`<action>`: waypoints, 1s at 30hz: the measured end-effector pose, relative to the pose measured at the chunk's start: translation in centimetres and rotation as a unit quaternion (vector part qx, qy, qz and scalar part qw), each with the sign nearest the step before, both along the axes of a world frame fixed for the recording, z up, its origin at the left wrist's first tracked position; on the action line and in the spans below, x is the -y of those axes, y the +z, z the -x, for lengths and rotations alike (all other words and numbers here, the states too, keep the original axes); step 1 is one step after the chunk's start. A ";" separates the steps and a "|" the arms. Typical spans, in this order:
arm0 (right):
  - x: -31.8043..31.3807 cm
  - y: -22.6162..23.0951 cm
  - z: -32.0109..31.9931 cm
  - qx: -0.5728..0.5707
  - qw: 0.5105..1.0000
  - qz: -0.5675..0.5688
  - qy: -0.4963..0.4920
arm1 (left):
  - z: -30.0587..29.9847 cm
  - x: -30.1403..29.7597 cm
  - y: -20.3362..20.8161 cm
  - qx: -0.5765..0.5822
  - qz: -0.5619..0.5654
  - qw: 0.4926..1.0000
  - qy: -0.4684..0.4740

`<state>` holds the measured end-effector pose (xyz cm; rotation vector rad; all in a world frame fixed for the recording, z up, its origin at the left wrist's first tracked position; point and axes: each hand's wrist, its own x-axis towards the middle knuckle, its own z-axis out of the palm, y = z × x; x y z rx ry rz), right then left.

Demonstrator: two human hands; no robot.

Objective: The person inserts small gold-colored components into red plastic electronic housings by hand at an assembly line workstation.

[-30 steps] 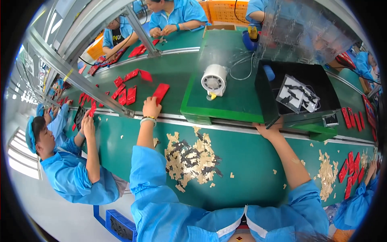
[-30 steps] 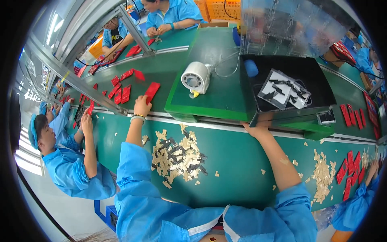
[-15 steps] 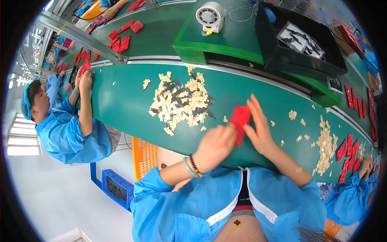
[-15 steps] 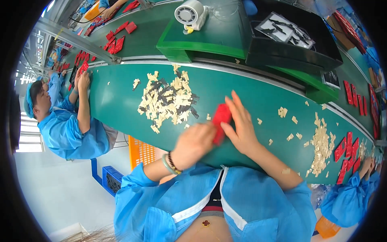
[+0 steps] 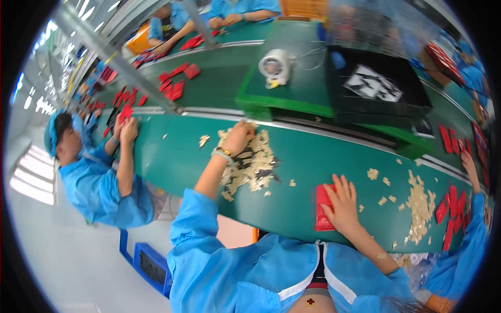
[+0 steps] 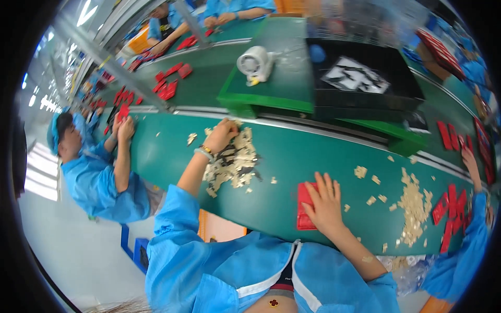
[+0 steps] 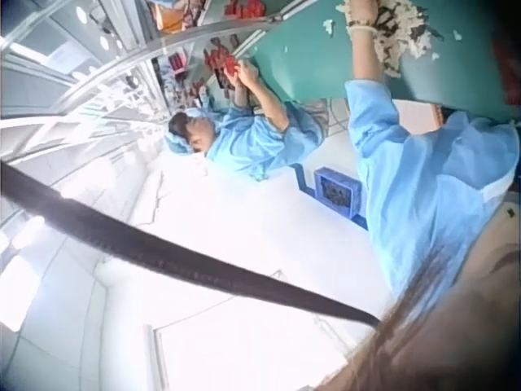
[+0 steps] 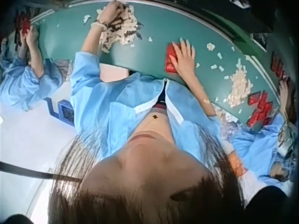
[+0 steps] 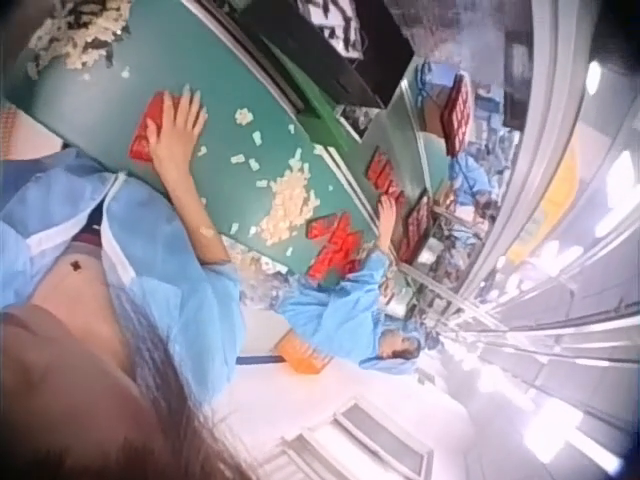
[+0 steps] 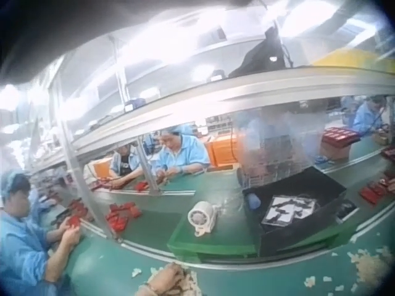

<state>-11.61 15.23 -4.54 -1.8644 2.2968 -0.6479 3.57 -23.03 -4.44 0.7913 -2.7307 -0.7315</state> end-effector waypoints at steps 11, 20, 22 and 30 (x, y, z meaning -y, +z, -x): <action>1.7 0.3 0.2 -0.011 0.999 0.023 -0.026 | -2.6 -2.6 1.7 -0.136 -0.046 0.989 -0.029; 11.6 6.3 0.3 0.373 0.907 0.172 0.093 | -1.9 -10.6 5.3 -0.344 -0.627 0.691 -0.109; 12.3 7.0 0.1 0.375 0.905 0.157 0.126 | -0.9 -12.4 6.0 -0.336 -0.675 0.637 -0.159; 8.4 7.7 0.4 0.255 0.943 0.191 0.095 | 1.5 -16.8 8.1 -0.259 -0.515 0.805 -0.140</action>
